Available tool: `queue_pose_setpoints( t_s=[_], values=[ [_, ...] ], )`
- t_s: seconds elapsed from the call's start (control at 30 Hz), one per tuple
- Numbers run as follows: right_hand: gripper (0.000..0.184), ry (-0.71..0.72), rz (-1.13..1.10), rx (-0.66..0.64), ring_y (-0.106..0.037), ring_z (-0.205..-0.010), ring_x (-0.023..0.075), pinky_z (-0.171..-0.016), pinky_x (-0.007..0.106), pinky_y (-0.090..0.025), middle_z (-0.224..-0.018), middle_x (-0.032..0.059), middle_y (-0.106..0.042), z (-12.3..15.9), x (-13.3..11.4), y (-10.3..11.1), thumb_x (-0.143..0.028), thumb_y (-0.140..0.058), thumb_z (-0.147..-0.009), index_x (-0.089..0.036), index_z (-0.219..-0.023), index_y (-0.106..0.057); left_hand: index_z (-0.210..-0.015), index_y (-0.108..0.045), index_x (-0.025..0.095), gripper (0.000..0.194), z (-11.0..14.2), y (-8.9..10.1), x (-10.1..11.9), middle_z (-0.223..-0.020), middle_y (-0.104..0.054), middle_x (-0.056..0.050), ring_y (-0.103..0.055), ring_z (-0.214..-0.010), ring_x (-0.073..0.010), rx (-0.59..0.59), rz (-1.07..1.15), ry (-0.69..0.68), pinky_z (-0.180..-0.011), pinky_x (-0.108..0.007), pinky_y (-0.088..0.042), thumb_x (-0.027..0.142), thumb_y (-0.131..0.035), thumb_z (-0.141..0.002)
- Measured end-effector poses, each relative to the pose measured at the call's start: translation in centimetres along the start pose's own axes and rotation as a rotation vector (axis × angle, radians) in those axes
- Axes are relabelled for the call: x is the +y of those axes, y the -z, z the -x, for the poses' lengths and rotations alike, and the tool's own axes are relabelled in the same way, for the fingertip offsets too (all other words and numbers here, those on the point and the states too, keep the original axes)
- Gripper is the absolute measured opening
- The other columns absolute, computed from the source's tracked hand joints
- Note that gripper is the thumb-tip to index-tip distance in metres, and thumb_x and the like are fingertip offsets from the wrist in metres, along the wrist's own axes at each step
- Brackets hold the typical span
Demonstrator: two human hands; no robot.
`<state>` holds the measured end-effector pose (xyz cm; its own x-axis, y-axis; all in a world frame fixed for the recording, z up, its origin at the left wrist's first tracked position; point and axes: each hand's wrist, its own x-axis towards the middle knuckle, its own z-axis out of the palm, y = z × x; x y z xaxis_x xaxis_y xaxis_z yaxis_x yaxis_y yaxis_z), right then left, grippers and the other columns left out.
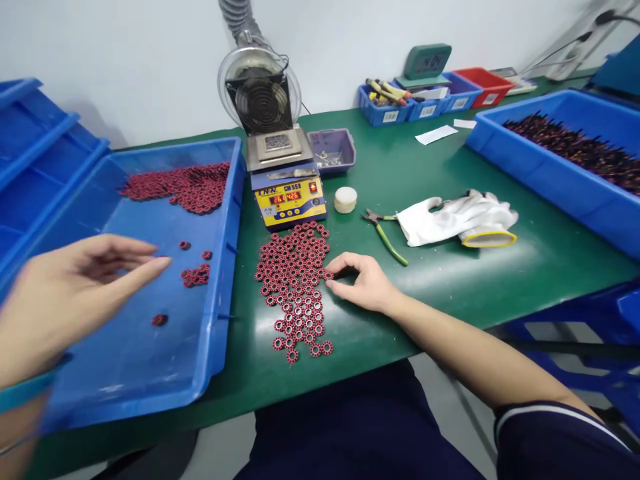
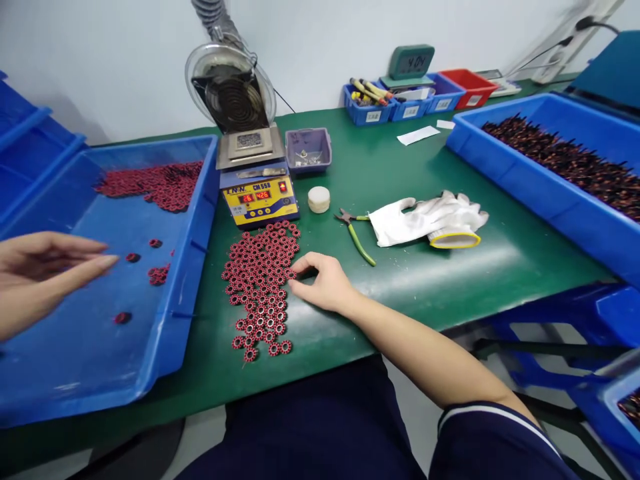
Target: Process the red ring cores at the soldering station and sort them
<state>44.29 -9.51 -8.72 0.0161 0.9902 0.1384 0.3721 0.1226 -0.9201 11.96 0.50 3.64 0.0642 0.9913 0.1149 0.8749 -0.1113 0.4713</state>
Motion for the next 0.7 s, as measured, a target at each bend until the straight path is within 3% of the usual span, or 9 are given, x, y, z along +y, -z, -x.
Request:
queue_pose_setpoints(
  t_s=[0.13, 0.23, 0.33, 0.47, 0.63, 0.7],
  values=[
    [0.022, -0.03, -0.307, 0.003, -0.064, -0.068, 0.0128, -0.069, 0.029, -0.054, -0.076, 0.004, -0.069, -0.7, -2.2, 0.2, -0.03, -0.074, -0.065, -0.016, -0.074, -0.059, -0.091, -0.063, 0.015, 0.046, 1.6, -4.8, 8.0, -0.076, -0.069, -0.004, -0.061, -0.062, -0.0154, -0.463, 0.371, -0.275, -0.059, -0.029, -0.052, 0.047, -0.076, -0.062],
    [0.021, 0.05, -0.332, 0.019, -0.062, -0.064, 0.0107, -0.065, 0.027, -0.054, -0.072, 0.001, -0.066, -1.2, -4.0, -0.2, -0.026, -0.074, -0.066, -0.017, -0.076, -0.058, -0.085, -0.058, 0.016, 0.048, 1.9, -8.5, 10.5, -0.07, -0.062, -0.001, -0.055, -0.06, -0.0124, -0.623, 0.531, -0.439, -0.054, -0.025, -0.048, 0.045, -0.082, -0.057],
    [0.02, 0.109, -0.338, 0.022, -0.062, -0.063, 0.011, -0.064, 0.027, -0.055, -0.072, 0.0009, -0.065, -1.5, -4.6, -0.9, -0.027, -0.074, -0.069, -0.018, -0.079, -0.058, -0.071, -0.048, 0.018, 0.046, 1.8, -10.1, 10.4, -0.058, -0.05, 0.006, -0.044, -0.051, -0.0074, -0.628, 0.6, -0.462, -0.047, -0.02, -0.038, 0.044, -0.083, -0.056],
    [0.021, 0.169, -0.313, -0.028, -0.065, -0.07, 0.0133, -0.068, 0.028, -0.055, -0.078, 0.0032, -0.068, -1.2, -4.2, -1.8, -0.024, -0.072, -0.071, -0.017, -0.088, -0.062, -0.058, -0.038, 0.019, 0.045, 1.8, -10.1, 9.4, -0.051, -0.037, 0.008, -0.033, -0.048, -0.0054, -0.584, 0.575, -0.505, -0.045, -0.019, -0.027, 0.04, -0.077, -0.065],
    [0.01, 0.183, -0.326, -0.031, -0.063, -0.07, 0.0122, -0.069, 0.027, -0.054, -0.075, 0.0019, -0.066, -0.9, -4.5, -2.1, -0.018, -0.067, -0.076, -0.017, -0.083, -0.061, -0.055, -0.038, 0.018, 0.039, 1.9, -10.1, 9.3, -0.05, -0.036, 0.006, -0.031, -0.048, -0.0071, -0.595, 0.515, -0.641, -0.048, -0.022, -0.027, 0.035, -0.05, -0.088],
    [0.01, 0.18, -0.349, -0.041, -0.062, -0.067, 0.011, -0.069, 0.027, -0.055, -0.073, 0.0014, -0.064, -0.9, -4.6, -2.1, -0.02, -0.069, -0.076, -0.017, -0.08, -0.06, -0.055, -0.038, 0.018, 0.038, 2.0, -10.1, 9.4, -0.051, -0.037, 0.005, -0.032, -0.049, -0.0075, -0.562, 0.47, -0.695, -0.05, -0.023, -0.028, 0.03, -0.042, -0.091]
  ],
)
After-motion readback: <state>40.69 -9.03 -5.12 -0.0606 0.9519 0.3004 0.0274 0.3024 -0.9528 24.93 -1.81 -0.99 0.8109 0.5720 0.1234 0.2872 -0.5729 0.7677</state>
